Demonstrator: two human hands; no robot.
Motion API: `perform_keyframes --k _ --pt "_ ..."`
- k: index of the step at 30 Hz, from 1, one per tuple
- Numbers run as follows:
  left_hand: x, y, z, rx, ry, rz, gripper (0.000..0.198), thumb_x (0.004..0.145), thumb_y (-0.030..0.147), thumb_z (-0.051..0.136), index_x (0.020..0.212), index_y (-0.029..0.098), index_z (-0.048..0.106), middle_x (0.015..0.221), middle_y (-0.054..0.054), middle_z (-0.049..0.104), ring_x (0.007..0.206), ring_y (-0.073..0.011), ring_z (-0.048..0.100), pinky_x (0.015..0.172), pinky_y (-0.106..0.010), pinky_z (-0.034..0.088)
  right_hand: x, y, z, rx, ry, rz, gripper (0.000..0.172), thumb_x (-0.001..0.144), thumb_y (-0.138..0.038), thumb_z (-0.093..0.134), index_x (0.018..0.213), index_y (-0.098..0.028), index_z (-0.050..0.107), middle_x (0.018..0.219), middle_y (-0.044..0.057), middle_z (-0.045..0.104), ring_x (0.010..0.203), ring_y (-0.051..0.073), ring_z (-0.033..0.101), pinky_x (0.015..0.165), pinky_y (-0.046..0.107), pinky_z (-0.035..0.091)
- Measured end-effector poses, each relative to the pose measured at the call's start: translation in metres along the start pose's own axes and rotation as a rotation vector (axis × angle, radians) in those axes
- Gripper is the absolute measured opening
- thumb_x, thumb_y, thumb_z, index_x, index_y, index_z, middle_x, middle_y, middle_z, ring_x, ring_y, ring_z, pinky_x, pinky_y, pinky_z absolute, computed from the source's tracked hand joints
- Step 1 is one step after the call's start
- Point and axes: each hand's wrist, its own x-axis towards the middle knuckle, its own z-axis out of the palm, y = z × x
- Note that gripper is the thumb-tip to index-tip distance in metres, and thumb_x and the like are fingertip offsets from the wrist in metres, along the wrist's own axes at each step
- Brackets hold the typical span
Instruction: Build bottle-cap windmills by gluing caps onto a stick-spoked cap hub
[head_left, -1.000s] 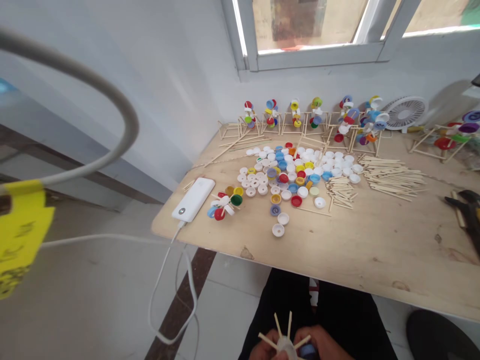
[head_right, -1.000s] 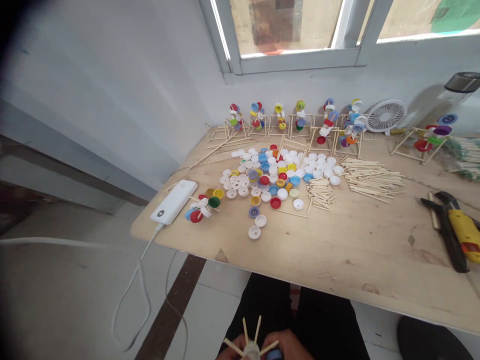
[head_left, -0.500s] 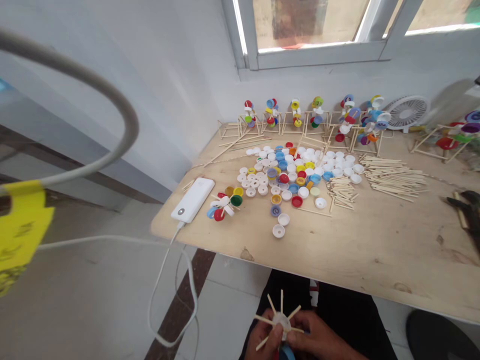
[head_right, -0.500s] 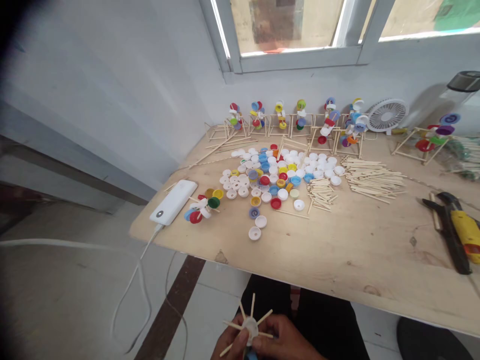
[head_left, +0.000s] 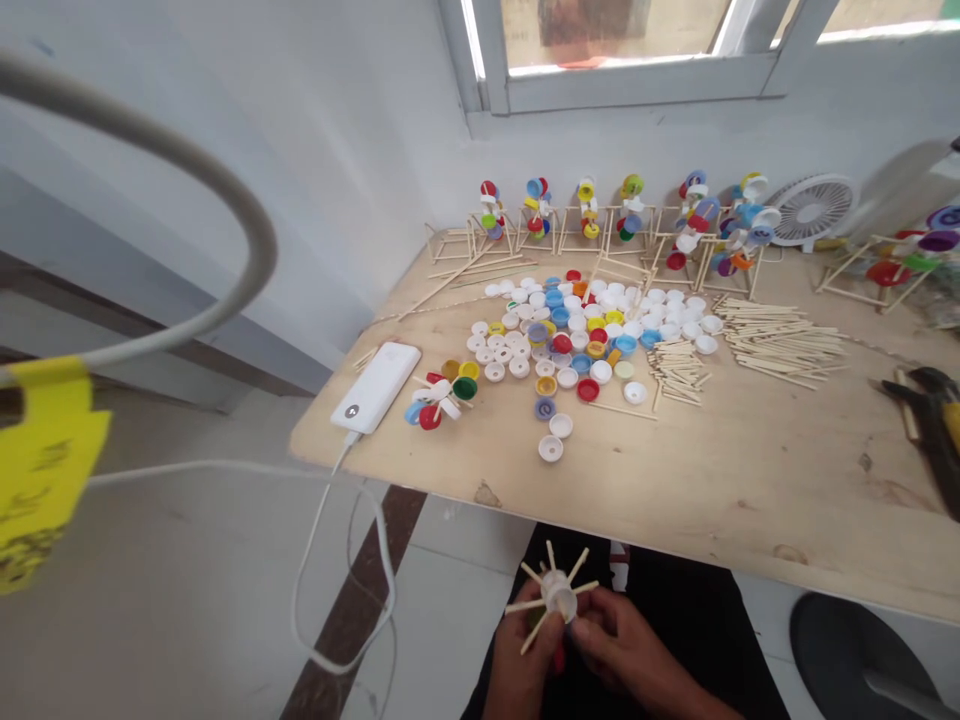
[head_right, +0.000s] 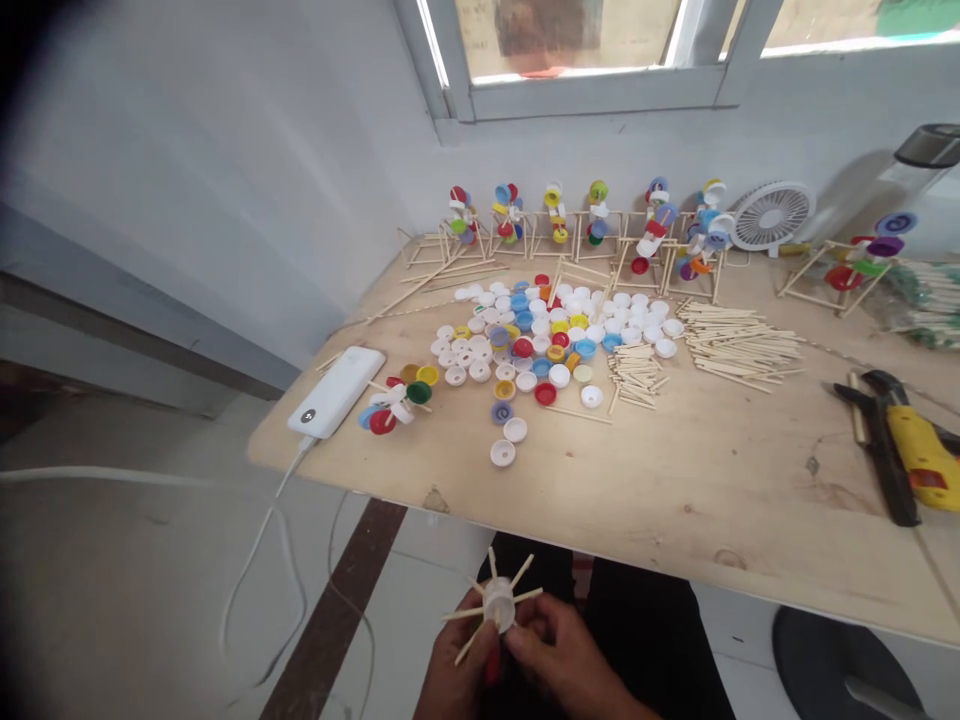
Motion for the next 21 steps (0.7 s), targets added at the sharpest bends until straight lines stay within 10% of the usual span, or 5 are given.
perform_keyframes --k 6,13,21 --pt "-0.002 0.012 -0.012 0.016 -0.281 -0.072 0.062 0.062 0.062 0.069 0.099 0.013 0.063 0.064 -0.002 0.058 0.050 -0.0097 0.044 0.048 -0.022 0.031 -0.014 -0.024 -0.003 -0.402 0.112 -0.115 0.031 0.080 -0.045 0.058 0.084 -0.014 0.063 0.078 0.003 0.059 0.074 0.014 0.051 0.069 0.024 0.040" --pt "0.007 0.037 -0.027 0.064 -0.574 -0.249 0.052 0.061 0.054 0.074 0.093 0.016 0.057 0.071 0.000 0.056 0.053 -0.0073 0.044 0.047 -0.018 0.029 -0.020 -0.037 -0.011 -0.606 0.033 -0.038 0.016 0.070 -0.026 0.063 0.080 -0.014 0.063 0.074 0.001 0.063 0.068 0.012 0.052 0.061 0.019 0.038" --pt "-0.003 0.034 -0.017 0.481 -0.494 -0.053 0.048 0.053 0.037 0.081 0.093 0.017 0.063 0.074 0.001 0.058 0.064 -0.0108 0.048 0.056 -0.019 0.035 -0.021 -0.027 -0.014 -0.830 0.087 -0.048 0.016 0.062 -0.019 0.059 0.075 -0.016 0.066 0.068 -0.001 0.063 0.063 0.011 0.052 0.055 0.019 0.031"
